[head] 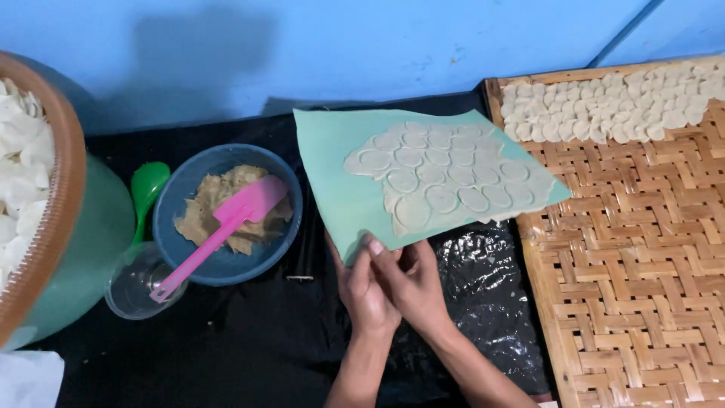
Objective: Using a circular mold to stamp out cracker dough circles from a thin sheet and transferring them to a drying tray using a spatula.
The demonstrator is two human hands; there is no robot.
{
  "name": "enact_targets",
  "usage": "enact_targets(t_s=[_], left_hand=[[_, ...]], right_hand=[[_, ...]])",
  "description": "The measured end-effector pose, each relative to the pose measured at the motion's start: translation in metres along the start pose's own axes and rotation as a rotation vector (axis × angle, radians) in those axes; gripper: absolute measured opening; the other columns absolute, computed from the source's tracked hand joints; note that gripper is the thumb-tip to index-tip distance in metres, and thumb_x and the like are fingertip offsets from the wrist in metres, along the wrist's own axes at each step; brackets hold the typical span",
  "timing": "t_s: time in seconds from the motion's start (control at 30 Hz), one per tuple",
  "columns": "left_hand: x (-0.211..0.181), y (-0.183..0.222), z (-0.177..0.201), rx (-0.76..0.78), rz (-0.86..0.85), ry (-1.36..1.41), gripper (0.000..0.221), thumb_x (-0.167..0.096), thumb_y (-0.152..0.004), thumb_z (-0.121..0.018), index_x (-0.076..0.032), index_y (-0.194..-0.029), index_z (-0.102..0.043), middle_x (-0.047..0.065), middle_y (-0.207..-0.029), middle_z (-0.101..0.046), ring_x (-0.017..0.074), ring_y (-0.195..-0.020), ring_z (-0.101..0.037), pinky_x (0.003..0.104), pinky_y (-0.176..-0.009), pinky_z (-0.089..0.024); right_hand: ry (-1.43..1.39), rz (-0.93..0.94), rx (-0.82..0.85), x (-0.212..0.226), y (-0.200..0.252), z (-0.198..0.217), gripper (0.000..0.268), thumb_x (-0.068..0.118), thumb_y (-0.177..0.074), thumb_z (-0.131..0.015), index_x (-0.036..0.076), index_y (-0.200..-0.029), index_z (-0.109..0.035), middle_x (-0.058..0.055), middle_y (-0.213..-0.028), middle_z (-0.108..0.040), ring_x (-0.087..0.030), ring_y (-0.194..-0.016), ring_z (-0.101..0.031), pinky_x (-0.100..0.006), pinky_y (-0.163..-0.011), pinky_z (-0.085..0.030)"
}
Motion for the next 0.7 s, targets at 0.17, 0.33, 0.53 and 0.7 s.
enact_targets(t_s=[0.17,0.33,0.53,0.7], left_hand=[[-0.002,0.01,-0.002,0.297,0.0,0.037,0.069,-0.009,-0.096,-0.058,-0.009,-0.16,-0.032,0.017,-0.146,-0.05,0.0283,-0.134,-0.051,0.045,-0.114,-0.039],[-0.004,-0.019,0.032,0.421,0.273,0.342,0.069,-0.018,-0.082,-0.061,-0.009,-0.149,-0.045,0.009,-0.146,-0.055,0.0263,-0.136,-0.053,0.047,-0.121,-0.038],[0.004,-0.039,0.09,0.115,0.406,0.216,0.073,-0.061,-0.104,-0.043,-0.002,-0.146,-0.052,0.013,-0.135,-0.063,0.0296,-0.119,-0.059,0.043,-0.105,-0.045],[0.033,-0.031,0.15,0.062,0.469,-0.273,0.06,-0.038,-0.102,-0.054,-0.002,-0.149,-0.049,0.01,-0.134,-0.061,0.0227,-0.117,-0.059,0.04,-0.098,-0.047]], right_hand=[[0.068,-0.063,-0.029,0.003,0.003,0.037,0.016,0.008,-0.099,-0.069,-0.005,-0.109,-0.069,-0.008,-0.085,-0.07,-0.012,-0.073,-0.059,-0.027,-0.062,-0.044],[0.067,0.023,0.094,0.035,0.011,0.097,0.021,0.005,-0.094,-0.071,-0.002,-0.113,-0.069,-0.004,-0.101,-0.075,-0.008,-0.091,-0.065,-0.025,-0.077,-0.051],[0.424,-0.198,0.236,-0.014,0.031,0.215,0.027,0.004,-0.082,-0.085,-0.003,-0.103,-0.07,-0.005,-0.079,-0.062,-0.014,-0.073,-0.05,-0.031,-0.061,-0.037],[0.388,-0.429,0.358,-0.02,0.038,0.22,0.032,0.014,-0.085,-0.076,-0.002,-0.113,-0.074,0.002,-0.082,-0.068,-0.009,-0.075,-0.056,-0.028,-0.063,-0.047]])
Point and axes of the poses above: each hand's wrist, its own y-axis away from the middle knuckle, its own z-axis out of the back of the hand, x = y × z, the point moved 7 cm from there along -y, towards the middle knuckle
